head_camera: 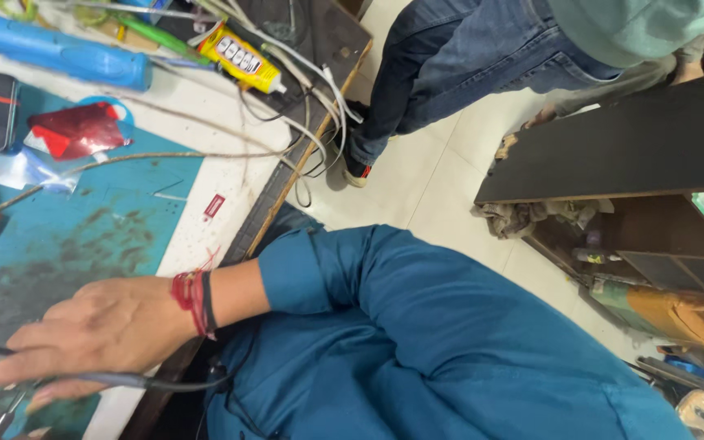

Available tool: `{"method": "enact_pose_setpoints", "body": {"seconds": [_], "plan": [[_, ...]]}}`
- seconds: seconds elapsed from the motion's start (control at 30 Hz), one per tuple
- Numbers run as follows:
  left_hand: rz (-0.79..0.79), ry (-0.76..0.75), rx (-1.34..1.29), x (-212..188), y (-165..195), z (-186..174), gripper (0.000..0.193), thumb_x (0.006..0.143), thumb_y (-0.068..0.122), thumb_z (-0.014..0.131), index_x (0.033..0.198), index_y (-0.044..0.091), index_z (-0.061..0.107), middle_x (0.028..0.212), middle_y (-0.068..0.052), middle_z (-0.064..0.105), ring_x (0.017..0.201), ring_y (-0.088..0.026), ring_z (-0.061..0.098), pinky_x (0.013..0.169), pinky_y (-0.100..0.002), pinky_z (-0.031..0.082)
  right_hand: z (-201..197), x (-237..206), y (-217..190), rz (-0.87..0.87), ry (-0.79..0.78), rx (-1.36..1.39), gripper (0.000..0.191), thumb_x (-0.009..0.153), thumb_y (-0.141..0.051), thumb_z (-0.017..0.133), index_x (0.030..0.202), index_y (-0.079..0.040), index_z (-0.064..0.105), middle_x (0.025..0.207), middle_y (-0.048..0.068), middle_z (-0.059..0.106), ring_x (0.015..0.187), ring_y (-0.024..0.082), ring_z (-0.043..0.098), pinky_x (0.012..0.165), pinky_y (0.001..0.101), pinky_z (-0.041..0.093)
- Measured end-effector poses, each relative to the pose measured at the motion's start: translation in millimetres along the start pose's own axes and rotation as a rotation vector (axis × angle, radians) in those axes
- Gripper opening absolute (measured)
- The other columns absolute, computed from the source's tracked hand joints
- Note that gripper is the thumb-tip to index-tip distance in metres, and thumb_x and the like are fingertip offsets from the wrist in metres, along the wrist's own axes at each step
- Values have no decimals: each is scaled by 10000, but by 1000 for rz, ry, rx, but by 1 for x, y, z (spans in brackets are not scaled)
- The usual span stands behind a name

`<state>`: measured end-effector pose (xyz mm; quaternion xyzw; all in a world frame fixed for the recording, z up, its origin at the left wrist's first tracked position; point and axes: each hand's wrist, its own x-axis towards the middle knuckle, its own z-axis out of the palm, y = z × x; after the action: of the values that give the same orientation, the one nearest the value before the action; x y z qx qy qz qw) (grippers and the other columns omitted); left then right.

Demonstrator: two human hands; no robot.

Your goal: The person solders components on a small circuit board at a repair workbench, holding the board with one hand while applying a soldering iron and solder to its contacts. They reposition and turn the board repeatedly to work on different points across its surface.

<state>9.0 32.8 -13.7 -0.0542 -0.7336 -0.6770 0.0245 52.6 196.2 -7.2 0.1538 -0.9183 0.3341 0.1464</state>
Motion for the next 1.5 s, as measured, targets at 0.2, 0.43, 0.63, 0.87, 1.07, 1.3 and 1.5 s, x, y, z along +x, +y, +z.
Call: {"method": "enact_pose_setpoints", "body": {"seconds": [0.2, 0.43, 0.63, 0.87, 1.07, 1.3, 1.5], "plan": [[-40, 8, -120, -6, 0, -9, 203, 1120, -19, 601, 1297, 36, 519, 1174, -88, 671, 1083, -146, 685, 879, -278, 569, -24, 5, 10, 134, 108, 287, 481, 1028, -291, 738, 1440, -170, 522, 1286, 68, 661, 1124, 257, 693, 941, 319, 587], [4, 55, 33, -4, -6, -19, 85, 1055, 45, 677, 1108, -5, 631, 1005, -72, 713, 844, -70, 628, 745, -232, 527, -21, 33, 6, 52, 148, 242, 147, 1042, -96, 719, 1159, -19, 675, 991, 143, 726, 784, 279, 715, 709, 328, 544], [23, 52, 135, 17, 25, -23, 93, 1039, 70, 697, 1063, 26, 618, 936, -68, 739, 738, -106, 685, 667, -240, 532, -17, 28, 6, 52, 95, 220, 95, 1049, -106, 638, 998, -27, 623, 863, 115, 686, 649, 215, 625, 620, 314, 473], [42, 46, 169, 13, 17, -23, 93, 1040, 66, 687, 1060, 37, 601, 954, -72, 751, 772, -149, 737, 689, -270, 566, -16, 30, 6, 56, 69, 221, 89, 1018, -96, 664, 980, -20, 639, 775, 93, 645, 623, 221, 598, 574, 317, 448], [66, 35, 203, 16, 19, -23, 85, 1045, 53, 681, 1065, 46, 599, 979, -73, 746, 820, -166, 757, 729, -279, 590, -14, 33, 5, 49, 56, 224, 81, 1020, -89, 667, 982, -21, 645, 779, 86, 647, 609, 213, 602, 569, 315, 451], [74, 36, 193, 15, 17, -22, 82, 1050, 48, 676, 1061, 43, 596, 985, -77, 741, 853, -176, 766, 751, -283, 599, -15, 34, 4, 35, 52, 222, 83, 1029, -88, 667, 989, -21, 639, 785, 89, 652, 616, 212, 605, 575, 311, 453], [74, 34, 190, 16, 17, -22, 82, 1048, 47, 678, 1057, 44, 597, 979, -77, 743, 837, -172, 764, 736, -280, 597, -16, 34, 4, 47, 35, 212, 78, 1019, -85, 674, 987, -19, 648, 738, 79, 613, 602, 214, 595, 564, 312, 442]]}}
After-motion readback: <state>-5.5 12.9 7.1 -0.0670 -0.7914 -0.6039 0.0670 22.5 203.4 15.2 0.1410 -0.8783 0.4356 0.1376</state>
